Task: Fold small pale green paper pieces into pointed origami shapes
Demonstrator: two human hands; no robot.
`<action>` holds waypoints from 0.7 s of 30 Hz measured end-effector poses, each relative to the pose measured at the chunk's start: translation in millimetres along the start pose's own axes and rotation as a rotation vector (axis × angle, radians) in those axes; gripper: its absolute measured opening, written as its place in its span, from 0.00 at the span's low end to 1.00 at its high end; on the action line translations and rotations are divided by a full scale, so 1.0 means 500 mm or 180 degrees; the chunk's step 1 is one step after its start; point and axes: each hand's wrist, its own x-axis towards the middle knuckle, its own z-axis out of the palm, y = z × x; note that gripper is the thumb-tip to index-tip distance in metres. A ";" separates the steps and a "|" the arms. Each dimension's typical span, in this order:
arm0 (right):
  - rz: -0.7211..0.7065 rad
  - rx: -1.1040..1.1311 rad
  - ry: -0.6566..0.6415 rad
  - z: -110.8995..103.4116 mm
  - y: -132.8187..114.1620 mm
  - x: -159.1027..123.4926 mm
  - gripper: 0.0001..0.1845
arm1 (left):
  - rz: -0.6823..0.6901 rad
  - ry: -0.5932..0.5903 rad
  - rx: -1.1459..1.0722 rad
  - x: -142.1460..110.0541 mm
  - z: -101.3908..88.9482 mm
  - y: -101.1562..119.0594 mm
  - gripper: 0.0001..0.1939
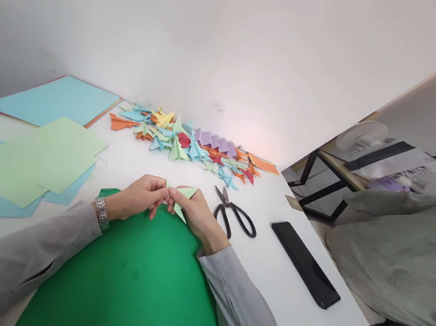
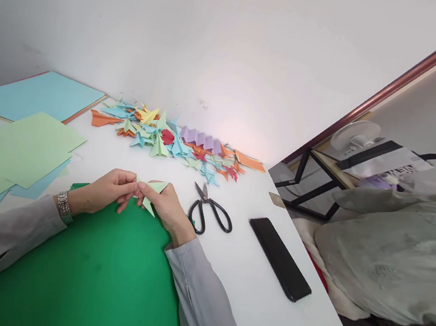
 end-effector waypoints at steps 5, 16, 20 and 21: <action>-0.0124 0.0195 0.0249 0.008 0.007 0.000 0.20 | 0.0000 -0.0019 -0.0458 0.002 0.008 -0.009 0.13; 0.0215 0.0873 0.0498 0.035 0.005 0.003 0.21 | -0.0173 -0.0041 -0.1274 0.001 0.013 -0.001 0.12; 0.0205 0.0824 0.0485 0.035 0.009 0.003 0.21 | -0.0211 0.0001 -0.1286 0.002 0.012 0.002 0.12; 0.0191 0.0817 0.0498 0.035 0.010 0.004 0.21 | -0.0232 -0.0022 -0.1212 0.002 0.012 0.002 0.12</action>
